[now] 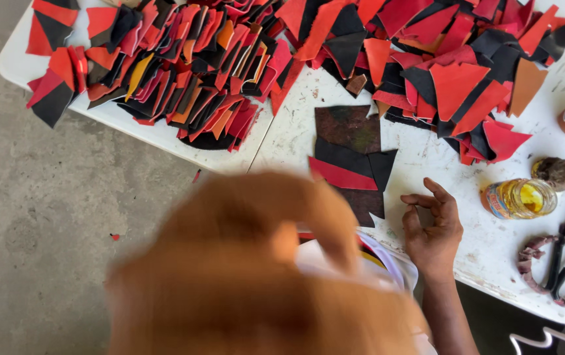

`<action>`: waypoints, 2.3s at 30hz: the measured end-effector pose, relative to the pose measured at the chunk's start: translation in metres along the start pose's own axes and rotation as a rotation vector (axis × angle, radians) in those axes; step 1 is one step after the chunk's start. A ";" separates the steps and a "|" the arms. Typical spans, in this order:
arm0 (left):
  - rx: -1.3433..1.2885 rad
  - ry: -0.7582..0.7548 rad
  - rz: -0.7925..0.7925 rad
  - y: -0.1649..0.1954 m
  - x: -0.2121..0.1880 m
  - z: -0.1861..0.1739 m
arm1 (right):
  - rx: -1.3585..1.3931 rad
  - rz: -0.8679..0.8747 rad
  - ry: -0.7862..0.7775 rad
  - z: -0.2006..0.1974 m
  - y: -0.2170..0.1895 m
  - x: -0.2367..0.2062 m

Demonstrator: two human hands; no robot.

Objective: The person sits at an outdoor table covered with piles of red and black foam pieces. They pick up individual pieces, spread glue on them from a small jar using a finger, press matching pieces together, and place the glued pairs onto a growing stack on the table.

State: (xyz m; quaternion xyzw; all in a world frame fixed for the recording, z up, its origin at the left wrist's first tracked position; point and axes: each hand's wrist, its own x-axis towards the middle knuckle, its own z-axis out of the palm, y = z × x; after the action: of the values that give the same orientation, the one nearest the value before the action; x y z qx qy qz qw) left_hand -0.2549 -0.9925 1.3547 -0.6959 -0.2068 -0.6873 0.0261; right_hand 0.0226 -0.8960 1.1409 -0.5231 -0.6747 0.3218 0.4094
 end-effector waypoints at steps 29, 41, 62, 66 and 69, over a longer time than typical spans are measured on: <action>-0.392 -0.462 -0.955 -0.194 -0.132 0.097 | 0.116 -0.066 0.032 -0.031 -0.044 0.051; -0.433 -0.528 -0.991 -0.179 -0.108 0.130 | 0.289 -0.111 0.005 -0.072 -0.041 0.041; -0.851 -0.002 -1.090 -0.116 -0.127 0.204 | 0.994 -0.080 0.125 -0.058 -0.028 0.054; -0.727 -0.080 -0.869 -0.122 -0.104 0.200 | 0.741 -0.174 0.042 -0.075 -0.027 0.055; -0.288 -0.315 -0.388 -0.122 -0.090 0.176 | 1.046 -0.060 -0.063 -0.092 -0.026 0.053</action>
State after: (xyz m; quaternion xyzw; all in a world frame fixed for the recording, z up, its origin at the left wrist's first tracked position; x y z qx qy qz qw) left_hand -0.1253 -0.8479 1.2276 -0.7379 -0.2377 -0.5853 -0.2375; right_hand 0.0871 -0.8505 1.2165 -0.2195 -0.4505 0.6194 0.6043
